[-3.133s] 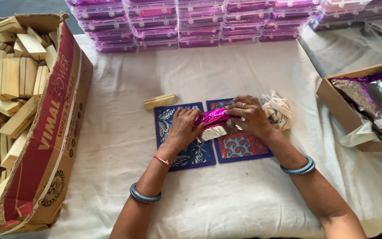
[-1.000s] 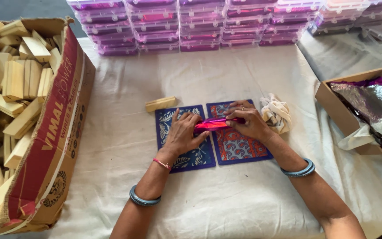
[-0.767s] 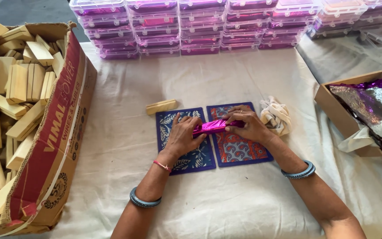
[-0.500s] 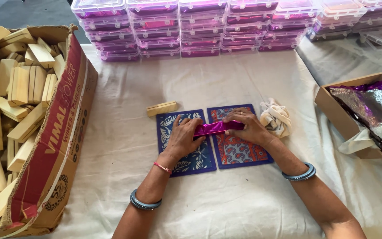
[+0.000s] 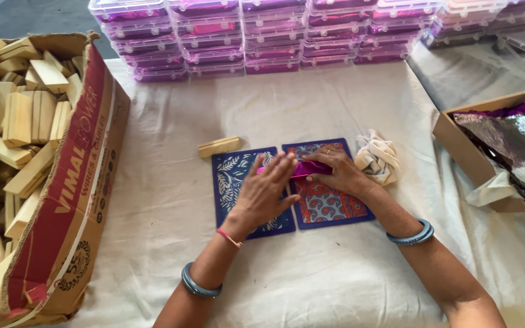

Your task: The person wraps small wooden blocks in shiny metallic foil. They place a block on a sheet of foil, fold the foil around it to form a neat rectangular package, and set the wrapped item aside. The process is repeated with additional blocks and foil sheets.

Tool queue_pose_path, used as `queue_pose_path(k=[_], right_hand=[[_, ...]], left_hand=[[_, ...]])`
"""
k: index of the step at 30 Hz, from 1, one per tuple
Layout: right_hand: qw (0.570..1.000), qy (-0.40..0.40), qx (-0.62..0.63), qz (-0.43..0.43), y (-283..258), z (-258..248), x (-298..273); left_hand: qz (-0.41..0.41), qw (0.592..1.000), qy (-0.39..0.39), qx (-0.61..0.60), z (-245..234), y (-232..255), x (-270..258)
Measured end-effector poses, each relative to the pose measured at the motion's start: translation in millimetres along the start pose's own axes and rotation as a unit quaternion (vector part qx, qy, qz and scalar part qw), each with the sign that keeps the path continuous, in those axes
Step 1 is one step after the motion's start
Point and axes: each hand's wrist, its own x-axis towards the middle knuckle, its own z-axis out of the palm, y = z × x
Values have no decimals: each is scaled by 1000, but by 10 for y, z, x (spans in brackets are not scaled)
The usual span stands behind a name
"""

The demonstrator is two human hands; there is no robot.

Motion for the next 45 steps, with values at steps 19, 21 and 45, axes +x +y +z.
queue_pose_path(k=[19, 21, 45], right_hand=[[999, -20, 19, 20, 83, 21, 21], [1000, -18, 0, 5, 110, 25, 11], [947, -38, -294, -121, -530, 393, -52]], left_hand=[[-125, 991, -16, 43, 58, -176, -60], [-76, 997, -11, 18, 153, -143, -70], [-113, 991, -67, 6, 305, -202, -133]])
